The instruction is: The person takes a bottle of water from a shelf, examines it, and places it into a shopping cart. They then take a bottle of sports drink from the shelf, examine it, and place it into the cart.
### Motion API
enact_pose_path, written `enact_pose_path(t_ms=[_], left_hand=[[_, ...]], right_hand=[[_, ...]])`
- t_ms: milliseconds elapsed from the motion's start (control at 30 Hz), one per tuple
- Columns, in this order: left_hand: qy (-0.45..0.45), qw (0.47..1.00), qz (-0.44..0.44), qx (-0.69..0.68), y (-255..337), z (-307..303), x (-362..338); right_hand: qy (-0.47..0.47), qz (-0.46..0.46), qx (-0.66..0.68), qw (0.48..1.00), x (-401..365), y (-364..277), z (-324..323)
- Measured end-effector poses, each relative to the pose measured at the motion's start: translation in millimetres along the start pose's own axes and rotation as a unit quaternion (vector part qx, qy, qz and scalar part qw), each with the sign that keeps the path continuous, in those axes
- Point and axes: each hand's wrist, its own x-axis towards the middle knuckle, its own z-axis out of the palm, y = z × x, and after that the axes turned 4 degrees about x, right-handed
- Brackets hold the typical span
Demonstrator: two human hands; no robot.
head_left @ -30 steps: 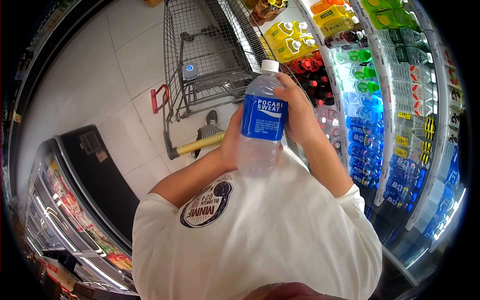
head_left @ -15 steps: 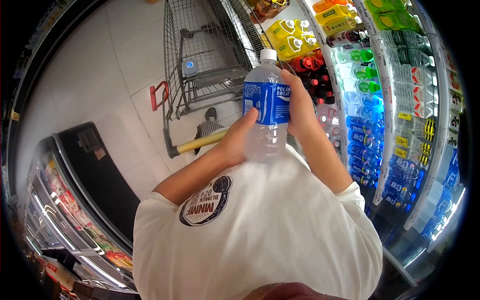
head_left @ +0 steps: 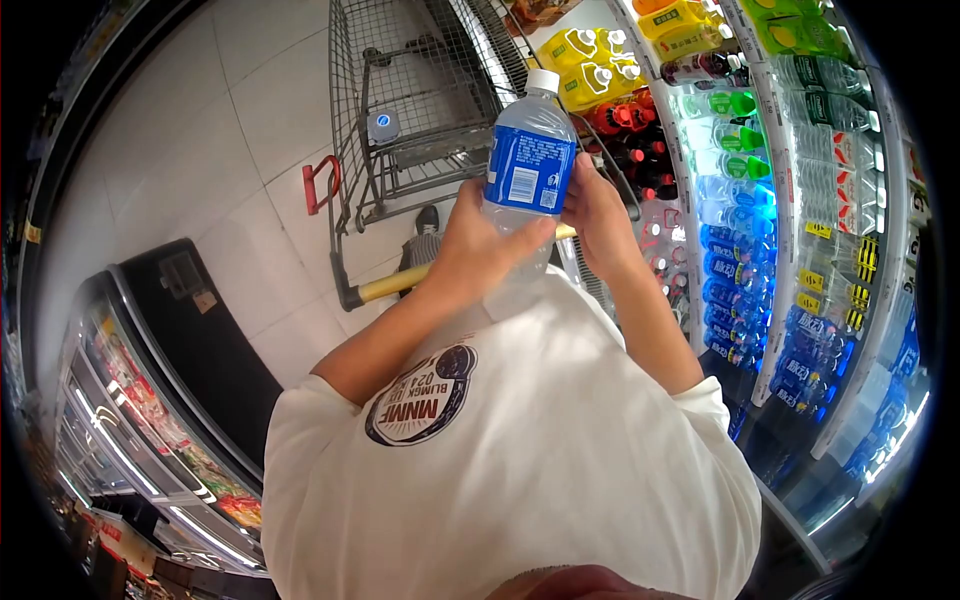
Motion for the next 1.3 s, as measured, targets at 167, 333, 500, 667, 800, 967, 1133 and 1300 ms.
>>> enact_pose_path(t_ms=[167, 333, 500, 667, 800, 967, 1133, 1300], left_hand=[[-0.016, 1.000, 0.014, -0.007, 9.3, -1.6, 2.8], [0.015, 1.000, -0.004, 0.015, 3.7, -8.8, -0.4], [0.039, 0.999, -0.019, 0.031, 2.7, -18.7, -3.5], [0.066, 0.998, -0.018, -0.003, 2.2, -27.5, -6.1], [0.069, 0.996, -0.011, -0.052, 11.6, -32.8, -4.0], [0.053, 0.997, 0.053, -0.021, 30.5, -45.5, 6.4], [0.021, 0.980, 0.152, -0.130, 52.2, -57.9, 9.5], [0.017, 0.980, 0.084, -0.178, 67.2, -86.2, 39.8]], right_hand=[[0.028, -0.053, -0.131, 0.990, 17.7, 36.8, -38.7], [0.136, -0.139, -0.303, 0.933, 33.0, 88.7, -73.8], [0.158, -0.170, -0.399, 0.887, 38.4, 100.8, -81.0], [0.150, -0.137, -0.554, 0.807, 48.6, 97.8, -65.7], [0.173, -0.164, -0.591, 0.771, 54.1, 101.8, -60.6], [0.180, -0.162, -0.597, 0.765, 52.1, 99.4, -58.1], [0.185, -0.185, -0.595, 0.760, 53.8, 100.1, -58.9], [0.193, -0.208, -0.583, 0.762, 49.3, 99.3, -57.8]])
